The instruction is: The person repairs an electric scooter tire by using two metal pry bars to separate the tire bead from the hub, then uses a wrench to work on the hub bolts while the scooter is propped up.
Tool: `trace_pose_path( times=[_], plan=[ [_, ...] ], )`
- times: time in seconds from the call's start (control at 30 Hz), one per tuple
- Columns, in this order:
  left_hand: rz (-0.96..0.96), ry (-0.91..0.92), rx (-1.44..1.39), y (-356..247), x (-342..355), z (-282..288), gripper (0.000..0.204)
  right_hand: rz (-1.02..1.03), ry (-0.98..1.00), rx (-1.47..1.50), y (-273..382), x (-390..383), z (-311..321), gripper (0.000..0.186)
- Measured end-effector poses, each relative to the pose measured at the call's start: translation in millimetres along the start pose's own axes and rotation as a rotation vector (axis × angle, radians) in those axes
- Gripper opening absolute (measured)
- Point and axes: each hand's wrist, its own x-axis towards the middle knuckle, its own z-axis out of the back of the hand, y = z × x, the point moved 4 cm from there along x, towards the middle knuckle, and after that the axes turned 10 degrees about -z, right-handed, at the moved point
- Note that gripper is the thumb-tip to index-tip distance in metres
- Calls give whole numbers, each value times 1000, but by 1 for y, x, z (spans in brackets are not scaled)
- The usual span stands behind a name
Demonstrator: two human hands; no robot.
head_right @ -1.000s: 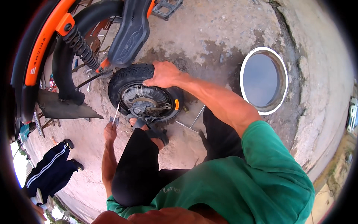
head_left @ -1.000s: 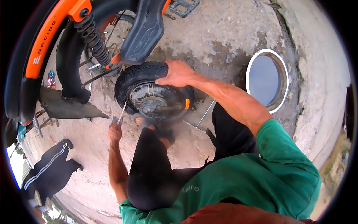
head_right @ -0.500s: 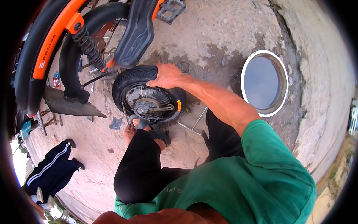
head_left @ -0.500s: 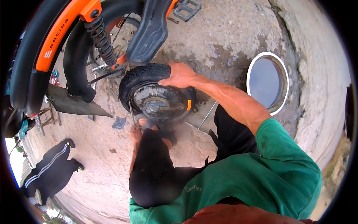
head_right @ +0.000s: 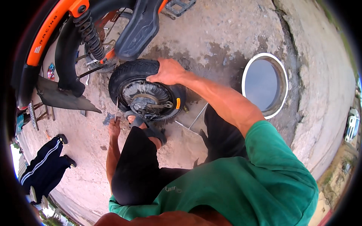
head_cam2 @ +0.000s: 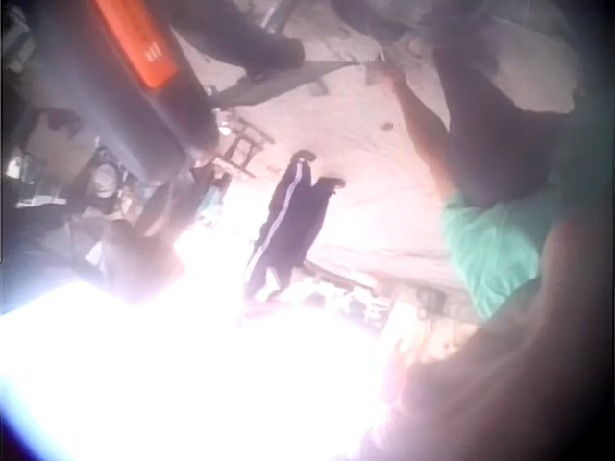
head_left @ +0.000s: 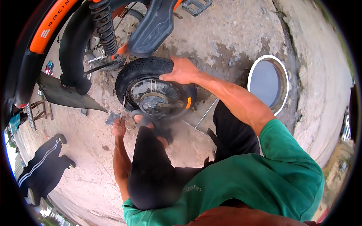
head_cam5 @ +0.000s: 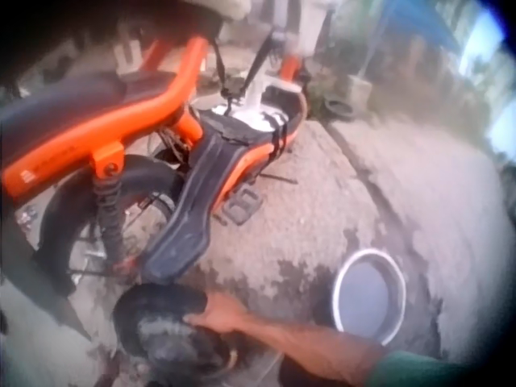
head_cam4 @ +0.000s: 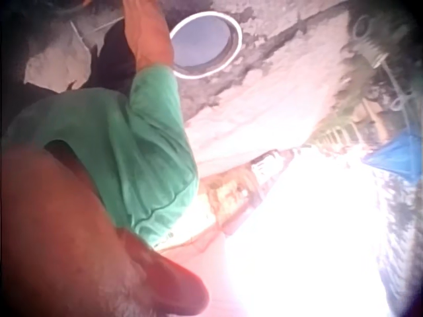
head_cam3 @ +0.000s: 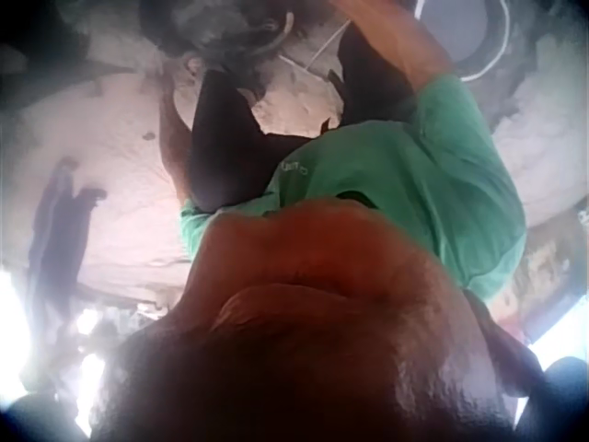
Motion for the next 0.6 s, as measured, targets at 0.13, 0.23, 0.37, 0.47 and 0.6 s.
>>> trace_pose_path(
  times=[0.13,0.23,0.37,0.47,0.6],
  plan=[
    [-152,52,-50,28,12,5,22,0,8,0,8,-2,-3,78],
    [-263,60,239,33,63,31,30,-63,66,-44,0,-2,5,91],
    [-176,-94,358,24,78,46,31,-66,101,-1,4,-8,6,91],
    [-77,-166,321,46,36,18,26,-13,5,-47,6,1,-2,79],
    [7,-181,247,41,-16,-22,25,-3,11,-28,8,3,-2,77]
  ],
)
